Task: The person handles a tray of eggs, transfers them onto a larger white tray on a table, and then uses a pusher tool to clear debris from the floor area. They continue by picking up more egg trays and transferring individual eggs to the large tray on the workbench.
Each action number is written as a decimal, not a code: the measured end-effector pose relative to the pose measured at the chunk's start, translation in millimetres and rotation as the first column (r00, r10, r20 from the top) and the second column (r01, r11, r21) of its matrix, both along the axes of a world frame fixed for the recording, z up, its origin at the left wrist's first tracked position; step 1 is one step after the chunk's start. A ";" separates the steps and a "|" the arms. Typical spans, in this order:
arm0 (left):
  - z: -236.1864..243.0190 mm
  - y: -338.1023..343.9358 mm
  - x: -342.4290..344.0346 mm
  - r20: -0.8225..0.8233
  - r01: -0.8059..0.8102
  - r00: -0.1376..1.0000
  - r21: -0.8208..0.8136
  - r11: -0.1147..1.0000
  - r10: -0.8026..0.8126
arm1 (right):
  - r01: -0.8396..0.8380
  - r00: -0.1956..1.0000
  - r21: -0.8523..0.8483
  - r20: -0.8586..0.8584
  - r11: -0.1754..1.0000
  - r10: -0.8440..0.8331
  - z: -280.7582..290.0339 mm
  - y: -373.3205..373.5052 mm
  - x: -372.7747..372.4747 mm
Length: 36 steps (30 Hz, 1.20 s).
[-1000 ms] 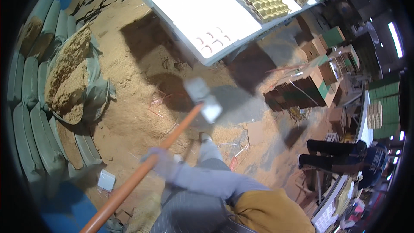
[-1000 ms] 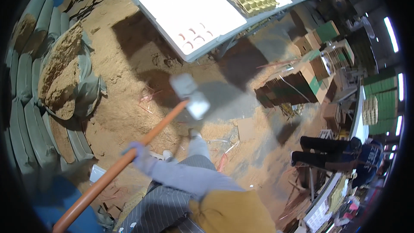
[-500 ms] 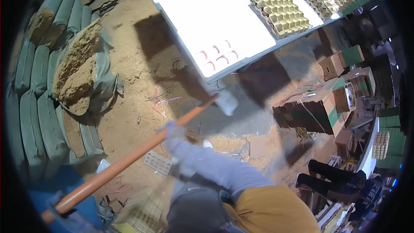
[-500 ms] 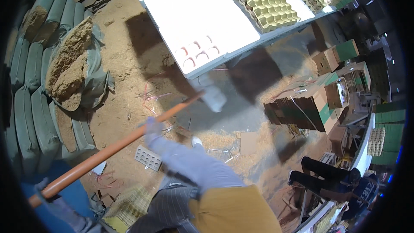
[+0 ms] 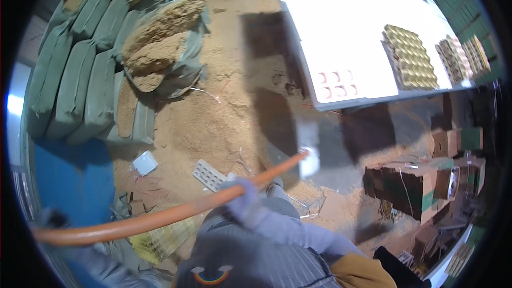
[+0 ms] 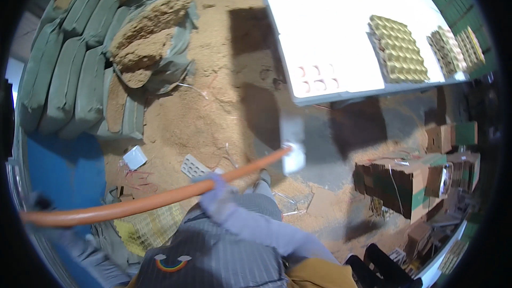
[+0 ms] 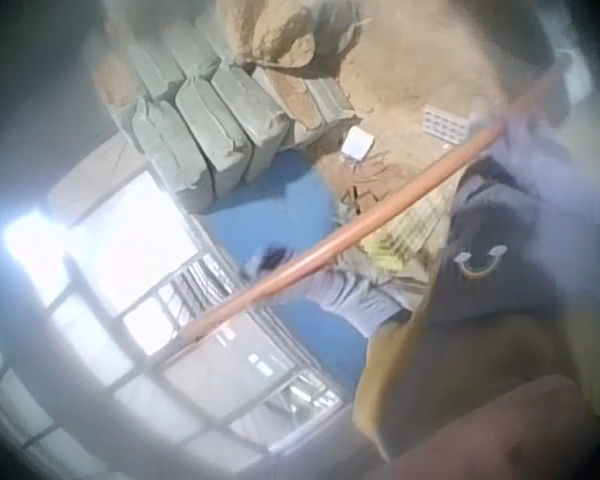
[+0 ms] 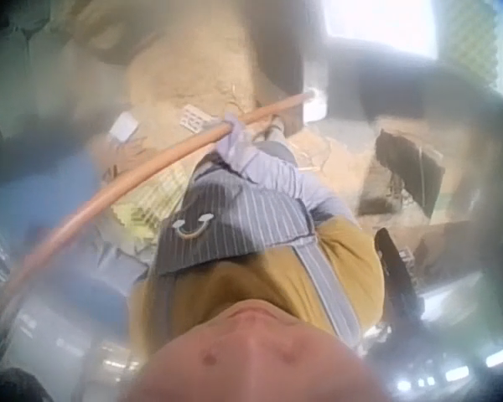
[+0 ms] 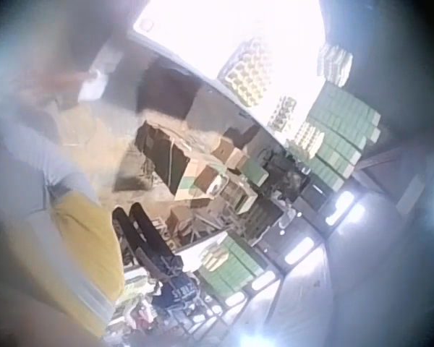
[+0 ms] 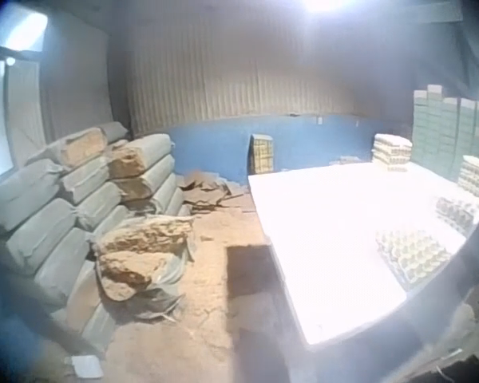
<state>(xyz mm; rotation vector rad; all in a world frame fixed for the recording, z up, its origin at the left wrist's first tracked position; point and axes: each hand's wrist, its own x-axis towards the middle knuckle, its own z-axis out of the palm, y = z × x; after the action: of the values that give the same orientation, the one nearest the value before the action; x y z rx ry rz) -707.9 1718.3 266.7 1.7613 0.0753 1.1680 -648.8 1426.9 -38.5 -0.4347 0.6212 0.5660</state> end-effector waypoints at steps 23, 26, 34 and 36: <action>-186.1 324.4 324.2 -0.780 -0.119 0.602 0.120 0.986 0.168 | -0.691 0.497 -0.320 0.441 0.648 0.748 17.8 196.4 134.2; -239.9 171.2 311.9 -0.982 0.441 0.191 0.086 0.893 0.000 | -0.460 0.797 -0.473 0.153 0.751 0.585 -55.4 68.4 89.0; -504.9 -48.7 176.5 -0.931 0.819 -0.345 -0.359 0.447 -0.116 | -0.031 0.814 -0.851 -0.325 0.524 -0.480 -244.4 -262.4 -164.2; -461.2 -148.1 201.2 -0.915 0.878 -0.307 -0.378 0.293 -0.262 | 0.114 0.621 -0.869 -0.316 0.482 -0.717 -268.5 -307.9 -257.0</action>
<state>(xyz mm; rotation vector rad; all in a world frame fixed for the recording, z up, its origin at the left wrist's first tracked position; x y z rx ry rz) -506.7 1570.2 -194.5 2.1539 -0.5243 -1.1558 -905.8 1119.0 -307.0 -0.8870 1.6785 -0.1820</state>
